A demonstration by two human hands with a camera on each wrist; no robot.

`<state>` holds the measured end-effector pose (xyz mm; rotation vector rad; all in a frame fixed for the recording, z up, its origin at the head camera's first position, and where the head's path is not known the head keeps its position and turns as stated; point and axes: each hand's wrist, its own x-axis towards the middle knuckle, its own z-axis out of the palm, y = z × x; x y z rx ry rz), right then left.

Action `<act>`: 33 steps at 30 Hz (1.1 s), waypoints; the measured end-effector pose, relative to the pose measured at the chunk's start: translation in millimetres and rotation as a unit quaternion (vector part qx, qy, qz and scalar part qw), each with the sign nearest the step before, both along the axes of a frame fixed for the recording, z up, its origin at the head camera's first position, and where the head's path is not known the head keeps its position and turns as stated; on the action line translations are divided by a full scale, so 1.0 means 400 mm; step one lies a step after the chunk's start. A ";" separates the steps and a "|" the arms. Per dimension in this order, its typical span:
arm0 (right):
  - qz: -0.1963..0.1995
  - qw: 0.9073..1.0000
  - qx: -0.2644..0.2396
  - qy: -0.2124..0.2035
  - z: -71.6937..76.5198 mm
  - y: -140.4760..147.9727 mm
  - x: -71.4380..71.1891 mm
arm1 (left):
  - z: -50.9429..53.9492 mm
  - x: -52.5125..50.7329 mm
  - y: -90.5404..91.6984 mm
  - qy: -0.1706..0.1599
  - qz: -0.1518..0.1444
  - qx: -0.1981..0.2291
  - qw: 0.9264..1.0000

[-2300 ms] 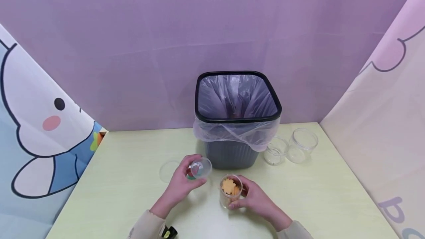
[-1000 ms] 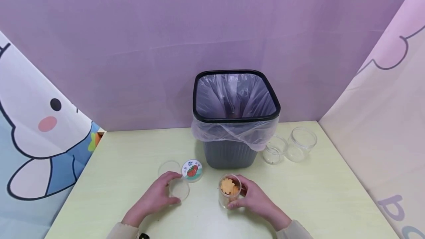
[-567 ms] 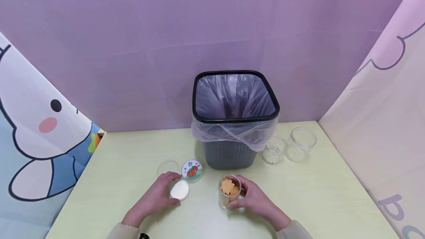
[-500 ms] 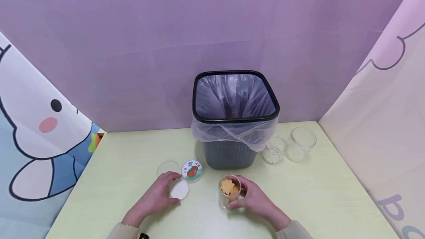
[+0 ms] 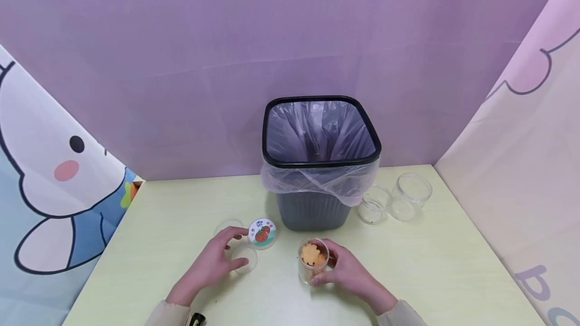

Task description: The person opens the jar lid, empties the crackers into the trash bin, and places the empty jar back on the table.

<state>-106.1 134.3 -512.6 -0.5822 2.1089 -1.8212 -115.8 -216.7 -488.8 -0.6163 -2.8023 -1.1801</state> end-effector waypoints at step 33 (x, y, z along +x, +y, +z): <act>-0.003 1.000 0.006 -0.007 0.002 0.001 -0.001 | 0.257 -0.057 0.147 0.218 0.075 0.087 0.969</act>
